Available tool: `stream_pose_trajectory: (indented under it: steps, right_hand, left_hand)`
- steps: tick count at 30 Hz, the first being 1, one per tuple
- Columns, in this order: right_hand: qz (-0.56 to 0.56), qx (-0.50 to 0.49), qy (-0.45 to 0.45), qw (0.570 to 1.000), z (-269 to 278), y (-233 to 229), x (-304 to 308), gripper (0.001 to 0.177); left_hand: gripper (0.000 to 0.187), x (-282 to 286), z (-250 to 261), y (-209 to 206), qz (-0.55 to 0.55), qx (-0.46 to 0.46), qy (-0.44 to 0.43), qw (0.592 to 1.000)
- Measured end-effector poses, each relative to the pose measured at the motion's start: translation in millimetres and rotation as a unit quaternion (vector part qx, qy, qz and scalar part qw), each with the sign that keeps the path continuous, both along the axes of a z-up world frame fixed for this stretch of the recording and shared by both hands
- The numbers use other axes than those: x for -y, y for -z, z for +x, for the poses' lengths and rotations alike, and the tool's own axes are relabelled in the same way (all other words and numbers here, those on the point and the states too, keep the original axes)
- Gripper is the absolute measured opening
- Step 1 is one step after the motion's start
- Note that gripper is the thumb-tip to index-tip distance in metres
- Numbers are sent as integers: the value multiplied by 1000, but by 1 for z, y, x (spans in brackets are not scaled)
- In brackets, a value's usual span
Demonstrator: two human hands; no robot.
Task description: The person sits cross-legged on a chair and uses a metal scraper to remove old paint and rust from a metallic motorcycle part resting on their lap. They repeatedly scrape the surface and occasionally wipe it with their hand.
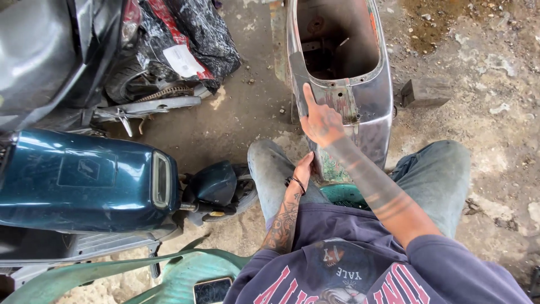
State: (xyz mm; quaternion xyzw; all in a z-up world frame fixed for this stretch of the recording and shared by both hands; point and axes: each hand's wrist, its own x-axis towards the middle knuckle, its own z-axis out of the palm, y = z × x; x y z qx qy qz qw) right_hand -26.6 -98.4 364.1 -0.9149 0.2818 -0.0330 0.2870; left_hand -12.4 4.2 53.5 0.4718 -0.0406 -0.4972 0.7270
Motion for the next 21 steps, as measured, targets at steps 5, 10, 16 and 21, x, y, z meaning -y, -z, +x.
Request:
stream_pose_trajectory:
  steps: [5,10,16,21]
  right_hand:
    - [-19,-53,-2,998,-11,-4,-10,81]
    - [51,-186,59,980,-82,-42,-48,87]
    - [45,-218,70,972,-83,-43,-38,86]
    - [11,-106,25,994,-18,-13,-6,83]
  left_hand:
    - [24,-1,0,6,1,-2,20,1000]
    - [23,-1,-4,4,-7,-17,22,1000]
    - [24,6,-4,32,3,-23,20,1000]
    - [24,11,-1,54,2,-7,22,1000]
